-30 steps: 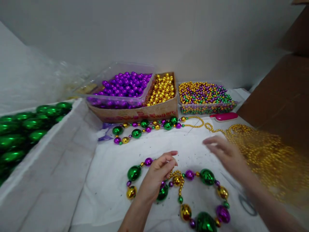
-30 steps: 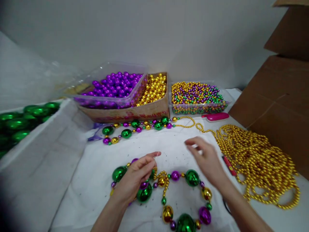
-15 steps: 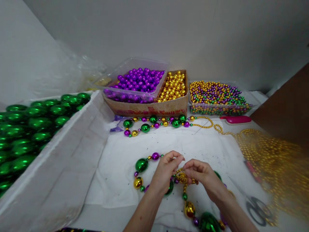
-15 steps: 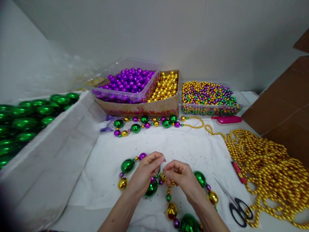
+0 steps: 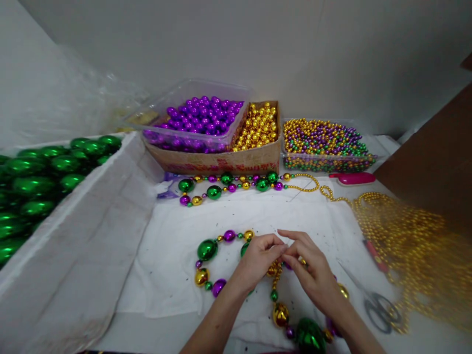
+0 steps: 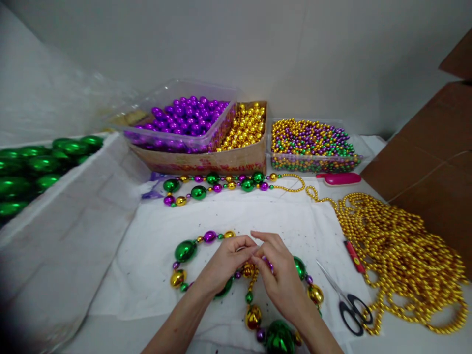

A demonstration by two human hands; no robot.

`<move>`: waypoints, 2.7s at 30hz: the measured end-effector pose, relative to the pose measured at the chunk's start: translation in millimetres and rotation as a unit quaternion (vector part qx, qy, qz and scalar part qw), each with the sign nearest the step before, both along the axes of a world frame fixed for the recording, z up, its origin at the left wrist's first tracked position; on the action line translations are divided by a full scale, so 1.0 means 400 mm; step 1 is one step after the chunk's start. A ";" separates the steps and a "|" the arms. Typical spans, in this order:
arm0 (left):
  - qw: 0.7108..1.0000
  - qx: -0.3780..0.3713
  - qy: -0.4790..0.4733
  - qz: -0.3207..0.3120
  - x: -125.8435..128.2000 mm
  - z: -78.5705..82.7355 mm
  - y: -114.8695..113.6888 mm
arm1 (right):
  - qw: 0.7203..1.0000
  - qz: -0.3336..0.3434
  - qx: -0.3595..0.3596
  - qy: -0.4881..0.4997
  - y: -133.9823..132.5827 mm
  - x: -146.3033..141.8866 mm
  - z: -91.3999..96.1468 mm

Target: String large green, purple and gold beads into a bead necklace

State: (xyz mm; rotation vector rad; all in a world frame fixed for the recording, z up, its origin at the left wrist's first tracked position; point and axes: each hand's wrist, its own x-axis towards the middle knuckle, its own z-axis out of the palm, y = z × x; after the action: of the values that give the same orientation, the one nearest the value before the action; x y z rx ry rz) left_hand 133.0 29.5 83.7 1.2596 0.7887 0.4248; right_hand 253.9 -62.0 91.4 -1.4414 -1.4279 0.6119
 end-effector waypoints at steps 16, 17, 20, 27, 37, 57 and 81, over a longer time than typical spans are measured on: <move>0.997 -0.072 -0.022 -0.027 -0.033 0.005 0.012 | 0.988 -0.095 -0.108 0.056 0.007 -0.011 -0.048; 0.997 -0.073 -0.022 -0.031 -0.037 0.006 0.013 | 0.988 -0.094 -0.111 0.050 0.006 -0.012 -0.048; 0.996 -0.071 -0.026 -0.050 -0.047 0.011 0.014 | 0.989 -0.093 -0.116 0.028 0.004 -0.014 -0.048; 0.999 -0.044 -0.001 0.024 -0.032 -0.014 0.004 | 0.993 -0.073 -0.091 -0.034 -0.001 -0.025 -0.049; 0.963 0.240 0.120 -0.018 -0.036 0.020 0.002 | 0.985 -0.060 -0.155 0.051 -0.020 0.004 -0.051; 0.951 0.270 0.150 -0.029 0.000 0.029 0.011 | 0.987 -0.109 -0.085 0.076 0.028 -0.049 -0.052; 0.954 0.263 0.140 -0.007 -0.011 0.047 0.011 | 0.980 -0.132 0.067 -0.132 0.012 -0.042 -0.083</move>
State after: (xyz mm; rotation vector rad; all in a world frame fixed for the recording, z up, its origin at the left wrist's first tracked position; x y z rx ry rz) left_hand 128.6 33.8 102.4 1.8525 0.9384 0.4676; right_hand 237.0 -57.2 58.2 -1.6131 -1.4159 0.1579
